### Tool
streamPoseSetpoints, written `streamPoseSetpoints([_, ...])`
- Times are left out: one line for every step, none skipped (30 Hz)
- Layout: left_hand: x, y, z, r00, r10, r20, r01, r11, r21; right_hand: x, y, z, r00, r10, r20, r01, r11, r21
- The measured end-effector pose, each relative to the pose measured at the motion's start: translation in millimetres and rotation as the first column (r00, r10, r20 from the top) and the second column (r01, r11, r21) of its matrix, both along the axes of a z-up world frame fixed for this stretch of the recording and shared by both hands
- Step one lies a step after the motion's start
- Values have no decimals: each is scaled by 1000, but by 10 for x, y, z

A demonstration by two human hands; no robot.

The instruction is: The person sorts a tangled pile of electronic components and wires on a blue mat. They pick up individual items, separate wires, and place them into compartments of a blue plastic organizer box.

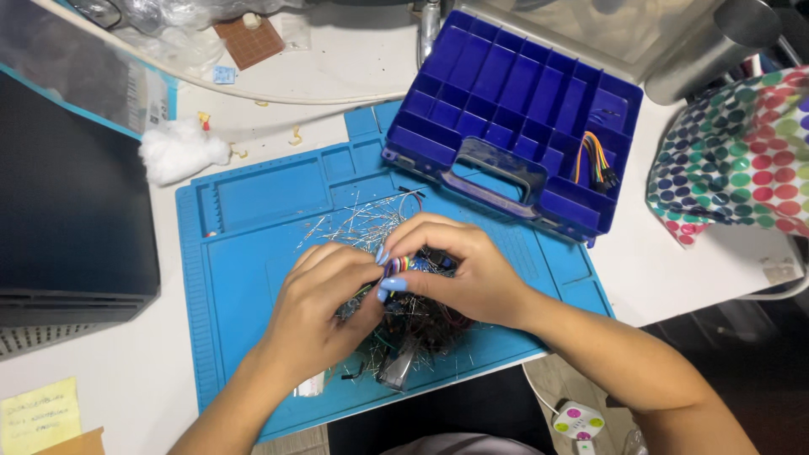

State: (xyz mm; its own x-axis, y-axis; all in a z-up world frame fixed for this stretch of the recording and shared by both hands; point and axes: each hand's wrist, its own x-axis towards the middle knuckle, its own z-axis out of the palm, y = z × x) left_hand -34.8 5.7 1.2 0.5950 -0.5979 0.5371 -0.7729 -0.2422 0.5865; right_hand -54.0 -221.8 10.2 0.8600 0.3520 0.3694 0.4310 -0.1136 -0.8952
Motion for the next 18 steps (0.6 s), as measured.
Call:
streamPoseSetpoints([-2, -7, -13, 1000, -3, 0, 3, 1000, -1, -7, -13, -19, 1000, -3, 0, 3, 1000, -1])
streamPoseSetpoints([-1, -8, -21, 1000, 0, -3, 0, 1000, 5, -4, -21, -36, 999, -17, -31, 18, 1000, 16])
streamPoseSetpoints([2, -7, -29, 1000, 3, -6, -3, 1000, 10, 1, -27, -53, 998, -31, -63, 33, 999, 32])
streamPoseSetpoints([0, -23, -32, 1000, 4, -5, -4, 1000, 10, 13, -14, -94, 998, -30, -62, 32, 999, 32])
streamPoseSetpoints([-2, -37, -37, 999, 36, -29, -37, 999, -26, 25, 0, -136, 997, -68, -42, 72, 994, 77])
streamPoseSetpoints([-9, -48, -45, 996, 68, -56, -71, 996, -60, 33, 18, -184, 994, -108, -26, 110, 986, 123])
streamPoseSetpoints([-19, -66, 3, 996, 69, -57, -72, 996, -59, 33, 26, -173, 994, -106, -27, 109, 986, 123])
streamPoseSetpoints([-30, -81, 53, 997, 61, -45, -64, 995, -78, 34, 38, -162, 994, -109, -17, 111, 986, 124])
streamPoseSetpoints([-41, -95, 104, 998, 53, -34, -56, 994, -97, 36, 51, -150, 994, -113, -8, 113, 986, 125])
streamPoseSetpoints([-39, -88, 59, 998, 55, -33, -57, 994, -98, 41, 52, -158, 994, -111, -7, 111, 986, 125])
streamPoseSetpoints([-38, -82, 16, 998, 64, -28, -66, 994, -90, 46, 52, -165, 994, -107, 4, 106, 988, 112])
streamPoseSetpoints([-32, -80, -27, 997, 71, -22, -73, 994, -84, 52, 49, -171, 994, -105, 16, 103, 990, 98])
streamPoseSetpoints([-22, -74, -53, 997, 71, -21, -73, 994, -85, 51, 56, -153, 994, -105, 17, 103, 990, 97])
streamPoseSetpoints([-17, -67, -81, 995, 92, -49, -96, 992, -87, 47, 65, -137, 995, -98, 7, 97, 992, 87])
streamPoseSetpoints([-12, -59, -109, 991, 112, -78, -119, 989, -89, 43, 73, -120, 996, -90, -4, 90, 993, 76])
streamPoseSetpoints([-9, -53, -119, 990, 114, -77, -121, 989, -89, 38, 77, -114, 996, -88, -3, 88, 993, 76])
streamPoseSetpoints([-4, -48, -128, 989, 120, -81, -128, 987, -97, 34, 80, -107, 997, -83, 0, 83, 994, 69])
streamPoseSetpoints([2, -44, -137, 988, 125, -85, -134, 985, -105, 30, 82, -101, 997, -80, 3, 79, 995, 62])
